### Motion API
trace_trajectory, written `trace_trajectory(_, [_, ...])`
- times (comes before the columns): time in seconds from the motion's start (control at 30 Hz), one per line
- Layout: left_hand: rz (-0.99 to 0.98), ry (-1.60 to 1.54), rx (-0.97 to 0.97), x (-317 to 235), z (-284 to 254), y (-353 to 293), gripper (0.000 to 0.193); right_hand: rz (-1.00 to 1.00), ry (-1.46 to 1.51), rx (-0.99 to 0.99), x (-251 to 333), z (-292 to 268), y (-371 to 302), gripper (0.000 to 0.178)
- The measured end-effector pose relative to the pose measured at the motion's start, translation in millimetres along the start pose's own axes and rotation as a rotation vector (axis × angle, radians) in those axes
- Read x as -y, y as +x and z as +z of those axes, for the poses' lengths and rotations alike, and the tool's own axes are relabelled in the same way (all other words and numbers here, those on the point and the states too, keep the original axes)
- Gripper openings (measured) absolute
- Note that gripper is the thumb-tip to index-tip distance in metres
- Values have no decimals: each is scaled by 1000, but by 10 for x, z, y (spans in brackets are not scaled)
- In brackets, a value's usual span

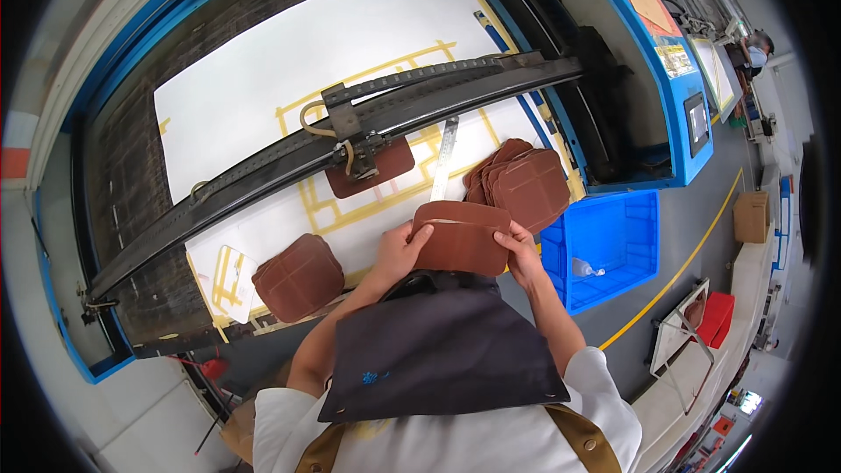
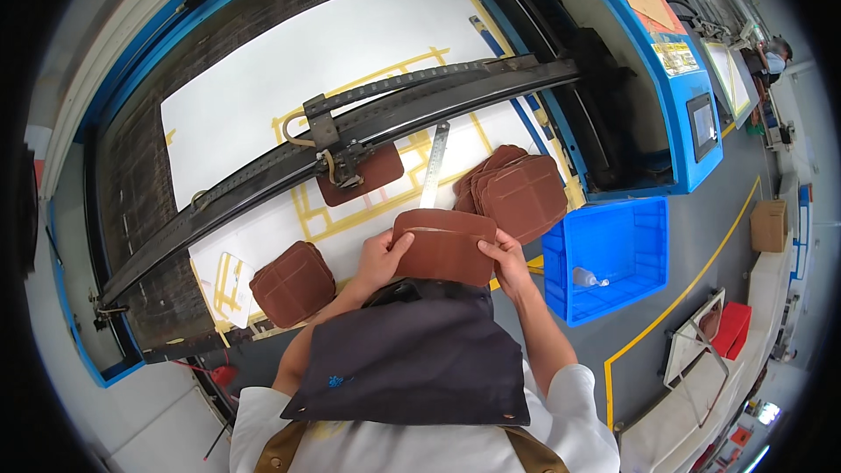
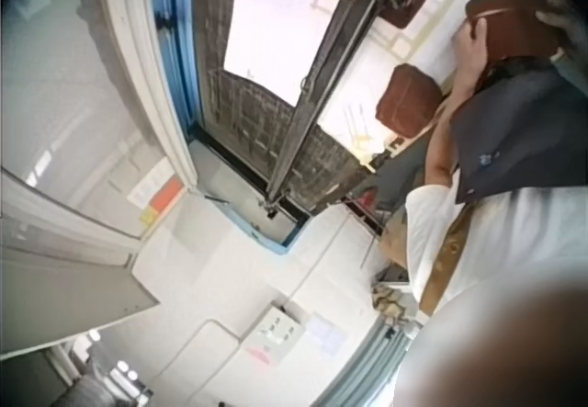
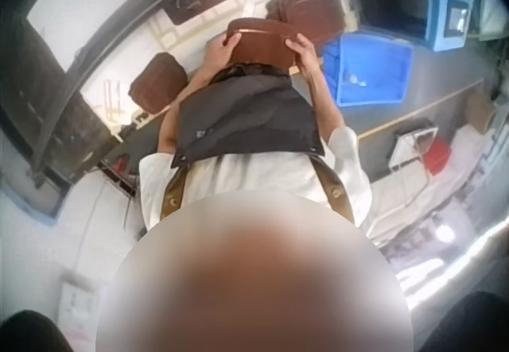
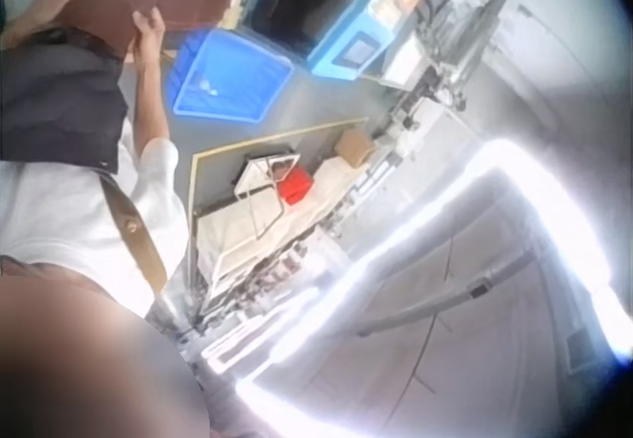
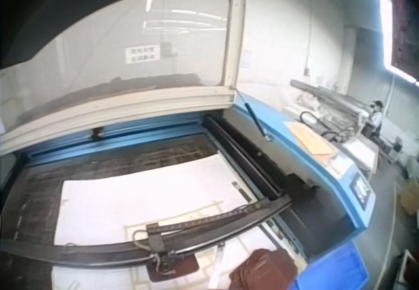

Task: Placing leather pieces onto a laser cutting machine, aligning them with a ruler, and operating the machine's control panel.

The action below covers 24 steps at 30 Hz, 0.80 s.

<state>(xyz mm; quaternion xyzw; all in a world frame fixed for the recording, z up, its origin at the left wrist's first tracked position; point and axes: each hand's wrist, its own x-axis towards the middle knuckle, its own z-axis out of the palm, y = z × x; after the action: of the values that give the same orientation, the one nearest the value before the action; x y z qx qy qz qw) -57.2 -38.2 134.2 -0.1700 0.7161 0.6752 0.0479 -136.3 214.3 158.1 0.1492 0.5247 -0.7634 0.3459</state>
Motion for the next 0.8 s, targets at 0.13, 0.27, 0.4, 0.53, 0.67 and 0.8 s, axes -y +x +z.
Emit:
trace_trajectory(0.13, [-115, 169, -101, 114, -153, -38, 42, -12, -199, -27, -24, 47, 143, 18])
trace_trajectory(0.27, [-166, 116, -234, 172, -182, -54, 51, -54, -356, -15, -25, 181, 285, 20])
trace_trajectory(0.4, [-119, 32, -316, 472, -221, -60, 49, -24, -367, -7, -109, 205, 464, 23])
trace_trajectory(0.53, [-114, -60, -383, 682, -267, -84, 42, -11, -485, 14, -242, 278, 647, 26])
trace_trajectory(0.67, [-188, -107, -430, 703, -383, -101, 38, -36, -499, 23, -404, 364, 843, 27])
trace_trajectory(0.8, [-161, -145, -471, 837, -504, -100, 39, -51, -574, 1, -541, 473, 1000, 30])
